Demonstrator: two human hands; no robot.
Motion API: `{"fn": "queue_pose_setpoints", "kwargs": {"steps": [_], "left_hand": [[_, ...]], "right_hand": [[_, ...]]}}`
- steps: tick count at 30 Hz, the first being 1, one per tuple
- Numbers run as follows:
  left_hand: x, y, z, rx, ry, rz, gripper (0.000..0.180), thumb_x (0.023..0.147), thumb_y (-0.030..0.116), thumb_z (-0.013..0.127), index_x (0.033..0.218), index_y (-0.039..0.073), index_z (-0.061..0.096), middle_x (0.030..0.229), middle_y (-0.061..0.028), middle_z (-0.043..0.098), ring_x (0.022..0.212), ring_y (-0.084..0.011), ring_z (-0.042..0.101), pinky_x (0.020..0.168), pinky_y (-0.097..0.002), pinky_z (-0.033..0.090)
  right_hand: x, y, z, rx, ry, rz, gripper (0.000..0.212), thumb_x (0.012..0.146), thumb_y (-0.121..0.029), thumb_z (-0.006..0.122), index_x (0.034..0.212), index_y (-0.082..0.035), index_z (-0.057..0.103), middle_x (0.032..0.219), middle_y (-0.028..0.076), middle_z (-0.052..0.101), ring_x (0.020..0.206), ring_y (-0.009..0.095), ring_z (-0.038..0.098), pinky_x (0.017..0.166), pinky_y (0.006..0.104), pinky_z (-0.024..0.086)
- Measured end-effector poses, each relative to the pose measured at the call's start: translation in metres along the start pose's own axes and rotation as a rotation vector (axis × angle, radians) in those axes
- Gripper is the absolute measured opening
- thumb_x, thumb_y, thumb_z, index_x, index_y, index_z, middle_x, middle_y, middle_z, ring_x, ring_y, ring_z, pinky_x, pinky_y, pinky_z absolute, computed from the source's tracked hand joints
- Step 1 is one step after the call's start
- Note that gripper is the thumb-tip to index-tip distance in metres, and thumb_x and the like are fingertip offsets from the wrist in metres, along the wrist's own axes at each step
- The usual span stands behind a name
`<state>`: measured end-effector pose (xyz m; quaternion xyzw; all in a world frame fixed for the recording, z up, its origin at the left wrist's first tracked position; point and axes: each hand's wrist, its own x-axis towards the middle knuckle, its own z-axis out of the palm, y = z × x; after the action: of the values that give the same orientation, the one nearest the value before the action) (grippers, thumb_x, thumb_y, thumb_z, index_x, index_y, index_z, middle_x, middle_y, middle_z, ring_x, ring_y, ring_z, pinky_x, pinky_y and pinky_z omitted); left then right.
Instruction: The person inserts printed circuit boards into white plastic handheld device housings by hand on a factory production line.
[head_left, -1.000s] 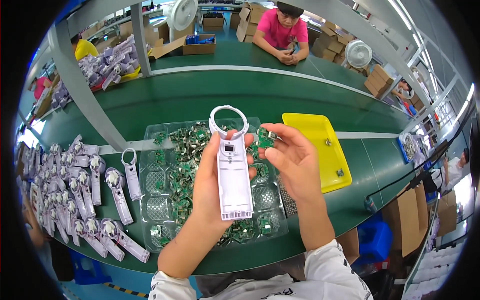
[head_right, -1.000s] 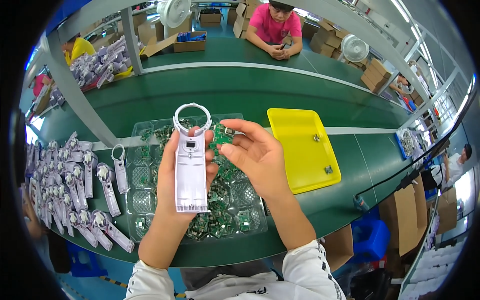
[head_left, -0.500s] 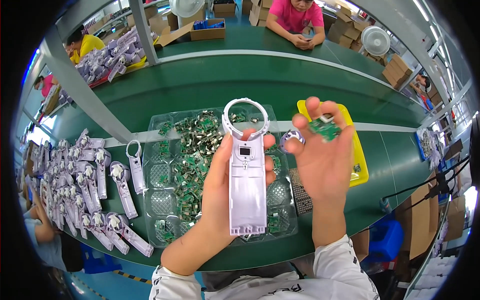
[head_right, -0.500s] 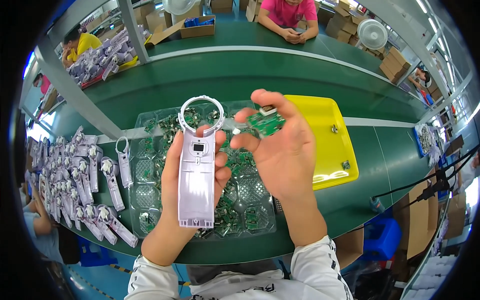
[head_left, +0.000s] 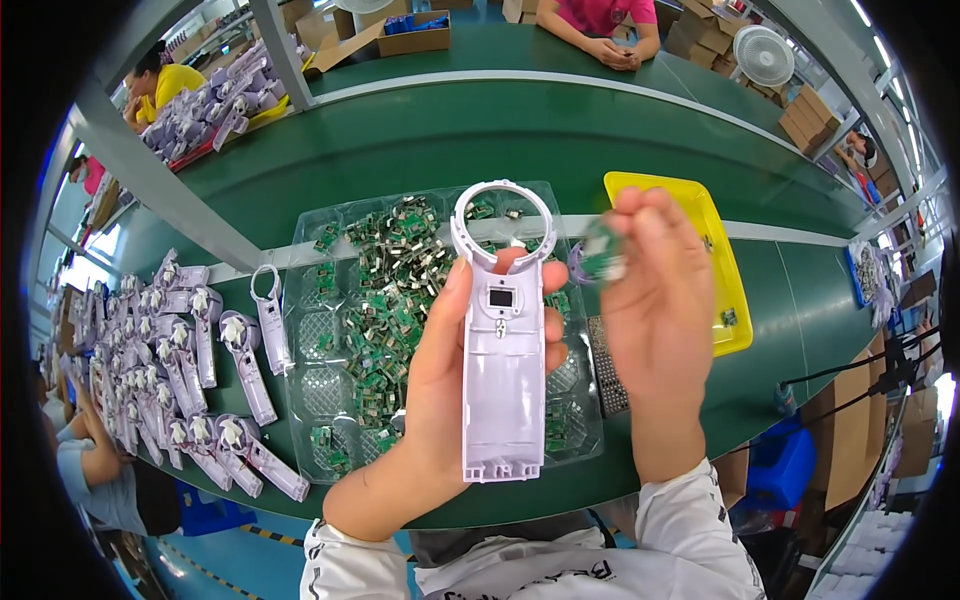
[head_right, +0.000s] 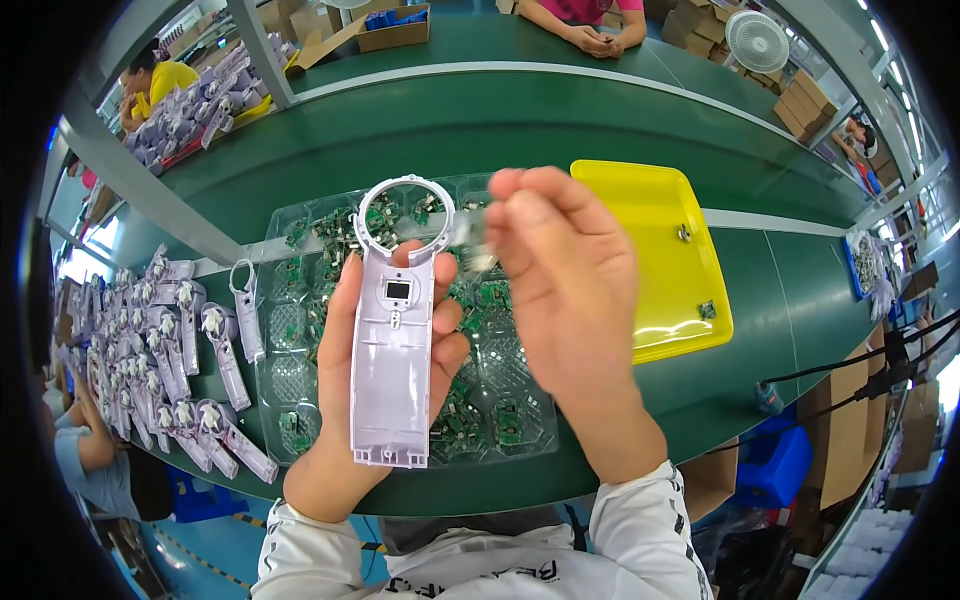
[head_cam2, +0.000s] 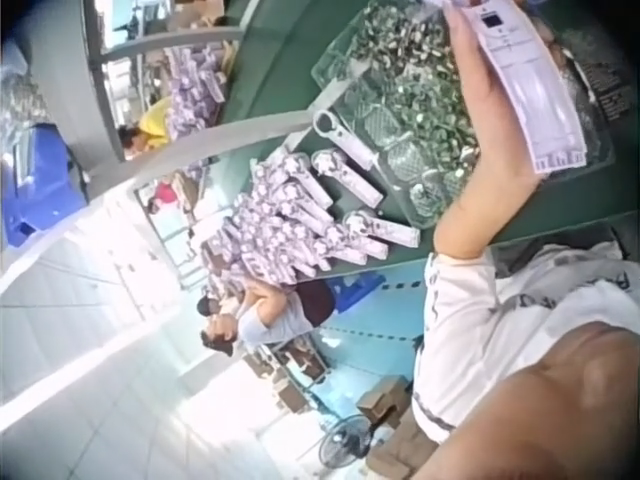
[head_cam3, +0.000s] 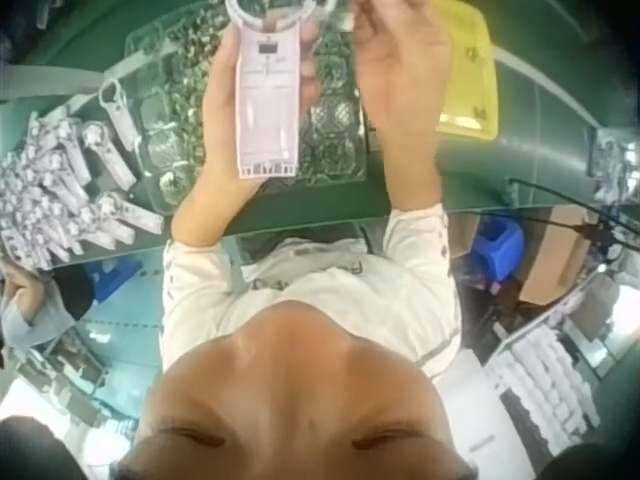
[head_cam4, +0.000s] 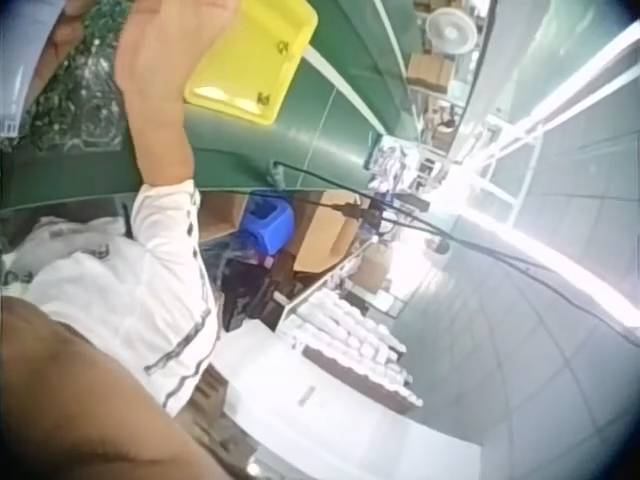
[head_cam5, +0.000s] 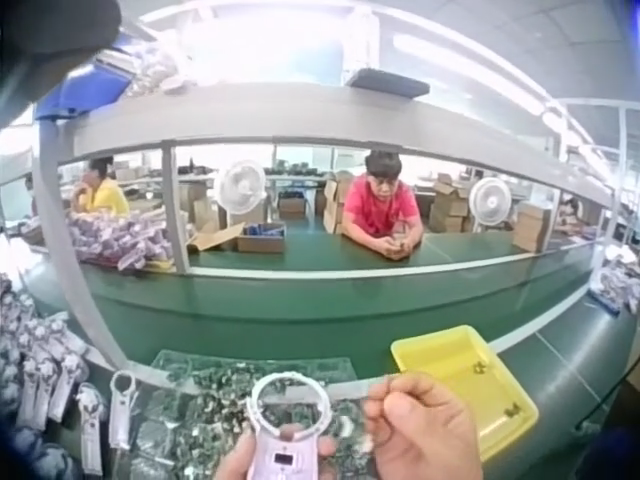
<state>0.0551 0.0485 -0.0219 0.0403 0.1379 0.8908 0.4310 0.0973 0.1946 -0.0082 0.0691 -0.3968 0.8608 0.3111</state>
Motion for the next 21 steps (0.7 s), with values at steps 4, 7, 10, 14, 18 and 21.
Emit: {"fn": "queue_pose_setpoints", "kwargs": {"steps": [4,7,10,14,18,21], "left_hand": [[0.002,-0.002,-0.001,-0.045,0.085,0.018,0.041,0.1,0.043,0.042,0.117,0.009,0.054,0.104,-0.0095,0.063,0.081,-0.0159,0.061,0.071,-0.0294,0.052],[0.003,0.004,-0.002,-0.061,0.104,0.055,0.04,0.1,0.041,0.044,0.115,0.007,0.056,0.103,-0.0085,0.063,0.083,-0.0154,0.062,0.074,-0.0297,0.054],[0.002,0.006,-0.002,-0.014,0.122,0.066,0.04,0.1,0.041,0.043,0.116,0.006,0.056,0.102,-0.0085,0.063,0.084,-0.0153,0.063,0.074,-0.0297,0.054],[0.001,0.012,-0.007,-0.03,0.104,0.042,0.042,0.099,0.041,0.044,0.118,0.006,0.055,0.103,-0.0088,0.064,0.083,-0.0156,0.063,0.072,-0.0299,0.053],[0.008,0.001,0.004,-0.101,0.044,-0.064,0.043,0.098,0.042,0.046,0.115,0.004,0.056,0.097,-0.0135,0.064,0.075,-0.0192,0.062,0.068,-0.0311,0.053],[0.009,0.001,0.001,-0.131,0.104,0.075,0.041,0.099,0.037,0.046,0.112,0.001,0.057,0.096,-0.0141,0.065,0.075,-0.0202,0.063,0.062,-0.0311,0.054]], "right_hand": [[-0.005,0.016,0.014,-0.342,-0.03,0.026,0.023,0.089,0.004,0.059,0.111,0.007,0.058,0.113,0.013,0.061,0.103,0.017,0.06,0.089,0.0281,0.05],[-0.002,0.014,0.014,-0.455,-0.134,-0.004,0.025,0.087,0.006,0.06,0.112,0.008,0.058,0.116,0.014,0.06,0.106,0.018,0.06,0.091,0.0292,0.049],[0.004,0.009,0.007,-0.556,-0.278,-0.046,0.028,0.085,0.007,0.061,0.113,0.008,0.059,0.117,0.015,0.06,0.107,0.019,0.059,0.093,0.0299,0.049],[0.007,0.01,0.009,-0.627,-0.335,-0.049,0.03,0.083,0.008,0.063,0.113,0.006,0.061,0.118,0.015,0.06,0.108,0.02,0.059,0.093,0.0308,0.049],[0.014,-0.017,-0.005,-0.719,-0.354,-0.103,0.034,0.08,0.004,0.068,0.113,0.002,0.063,0.117,0.015,0.061,0.106,0.02,0.06,0.09,0.0311,0.051],[0.021,-0.007,-0.013,-0.949,-0.472,-0.249,0.034,0.077,-0.012,0.074,0.108,-0.003,0.067,0.106,0.012,0.067,0.091,0.023,0.065,0.084,0.0312,0.051]]}}
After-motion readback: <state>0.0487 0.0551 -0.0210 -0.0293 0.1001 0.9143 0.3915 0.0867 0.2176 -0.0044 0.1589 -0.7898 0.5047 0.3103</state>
